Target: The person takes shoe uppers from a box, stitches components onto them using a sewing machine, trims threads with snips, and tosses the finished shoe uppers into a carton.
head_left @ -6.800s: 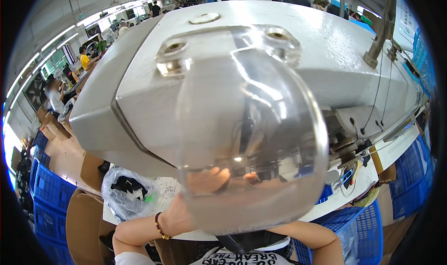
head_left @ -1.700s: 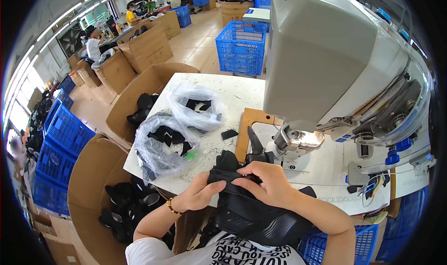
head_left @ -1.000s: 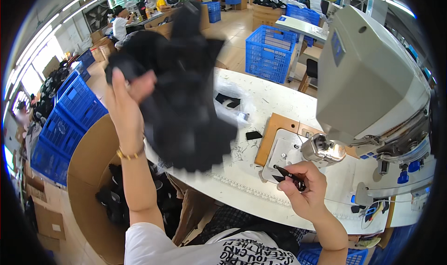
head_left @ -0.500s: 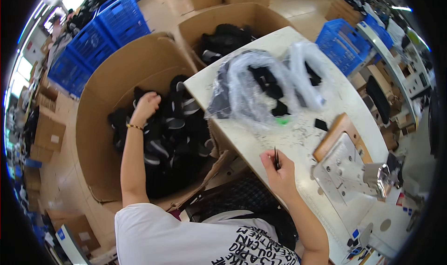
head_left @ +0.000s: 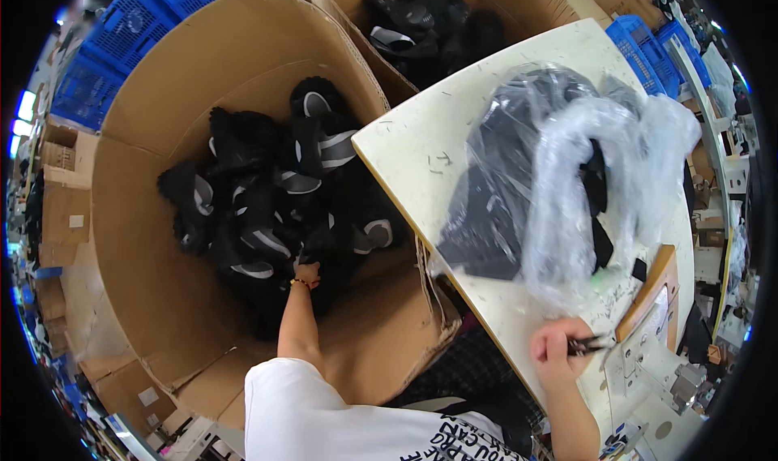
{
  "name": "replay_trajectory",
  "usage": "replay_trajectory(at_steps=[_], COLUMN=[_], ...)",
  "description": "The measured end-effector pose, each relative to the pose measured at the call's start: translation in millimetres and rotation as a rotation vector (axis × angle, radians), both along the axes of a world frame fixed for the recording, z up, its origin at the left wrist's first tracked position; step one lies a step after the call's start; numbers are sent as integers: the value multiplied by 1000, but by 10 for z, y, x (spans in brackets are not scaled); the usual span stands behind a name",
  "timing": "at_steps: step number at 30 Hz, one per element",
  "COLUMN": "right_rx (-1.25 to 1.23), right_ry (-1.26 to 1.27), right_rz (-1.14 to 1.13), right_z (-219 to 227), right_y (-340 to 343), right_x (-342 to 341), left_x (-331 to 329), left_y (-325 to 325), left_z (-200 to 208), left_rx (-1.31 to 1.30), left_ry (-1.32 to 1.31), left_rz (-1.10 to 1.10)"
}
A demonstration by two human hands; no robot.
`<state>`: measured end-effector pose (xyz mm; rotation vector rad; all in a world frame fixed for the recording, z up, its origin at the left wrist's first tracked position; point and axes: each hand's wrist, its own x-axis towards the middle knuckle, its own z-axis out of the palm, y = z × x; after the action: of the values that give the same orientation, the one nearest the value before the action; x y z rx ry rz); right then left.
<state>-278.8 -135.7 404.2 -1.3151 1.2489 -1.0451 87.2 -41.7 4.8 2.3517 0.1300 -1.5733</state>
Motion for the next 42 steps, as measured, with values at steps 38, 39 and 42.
replay_trajectory(at_steps=[38,39,42], right_rx=[-435,-398,-232], right_ry=[-235,-328,-369], right_rz=[299,203,-27], right_z=[1459,1520,1619], right_y=[291,360,605], right_x=[411,317,-137], left_x=[-1281,-1421,-1462], left_y=[227,321,374], left_z=[5389,5356,5475], left_rx=[-1893,-1802,-1163], left_ry=[838,817,956], left_rz=[306,195,-670])
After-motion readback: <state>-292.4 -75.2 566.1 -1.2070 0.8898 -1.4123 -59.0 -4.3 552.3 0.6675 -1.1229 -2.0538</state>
